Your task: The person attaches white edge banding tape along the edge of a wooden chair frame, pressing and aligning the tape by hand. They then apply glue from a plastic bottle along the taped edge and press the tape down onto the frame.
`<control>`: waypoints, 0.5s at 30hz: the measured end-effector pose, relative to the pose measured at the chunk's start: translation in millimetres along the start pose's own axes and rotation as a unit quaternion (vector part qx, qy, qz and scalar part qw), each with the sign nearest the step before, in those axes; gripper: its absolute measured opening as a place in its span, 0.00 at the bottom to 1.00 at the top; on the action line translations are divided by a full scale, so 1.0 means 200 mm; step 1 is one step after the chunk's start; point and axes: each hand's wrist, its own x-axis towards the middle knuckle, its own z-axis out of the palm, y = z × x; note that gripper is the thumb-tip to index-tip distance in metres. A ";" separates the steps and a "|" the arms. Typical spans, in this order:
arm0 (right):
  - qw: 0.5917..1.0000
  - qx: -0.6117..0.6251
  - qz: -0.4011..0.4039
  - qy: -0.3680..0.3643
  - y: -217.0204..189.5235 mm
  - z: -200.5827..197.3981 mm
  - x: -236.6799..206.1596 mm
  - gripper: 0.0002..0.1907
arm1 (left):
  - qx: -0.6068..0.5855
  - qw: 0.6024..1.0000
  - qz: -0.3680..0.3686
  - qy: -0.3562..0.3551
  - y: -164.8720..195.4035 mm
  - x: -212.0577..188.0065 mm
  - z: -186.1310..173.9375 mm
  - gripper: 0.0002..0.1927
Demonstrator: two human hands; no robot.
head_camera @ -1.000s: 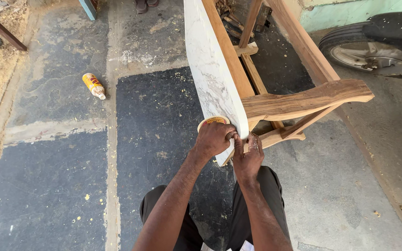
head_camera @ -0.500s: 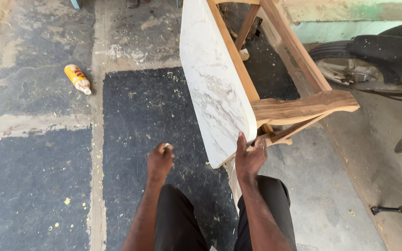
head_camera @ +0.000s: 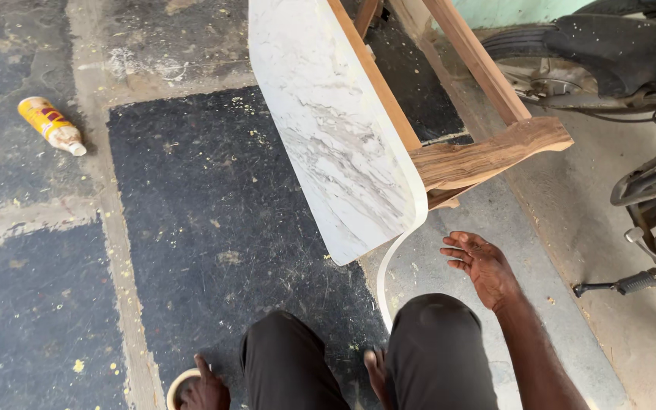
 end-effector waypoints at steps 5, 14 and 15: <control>0.993 0.045 0.111 -0.012 0.20 -0.01 0.34 0.31 | -0.196 0.952 0.092 0.217 0.47 0.08 -0.59 0.35; 0.944 0.022 0.324 -0.062 0.03 0.20 0.82 0.37 | -0.154 0.806 0.568 -0.064 2.57 -0.19 -1.90 0.46; 0.944 0.024 0.323 -0.070 -0.01 0.17 0.82 0.37 | -0.058 0.842 0.503 -0.184 2.76 -0.22 -1.91 0.55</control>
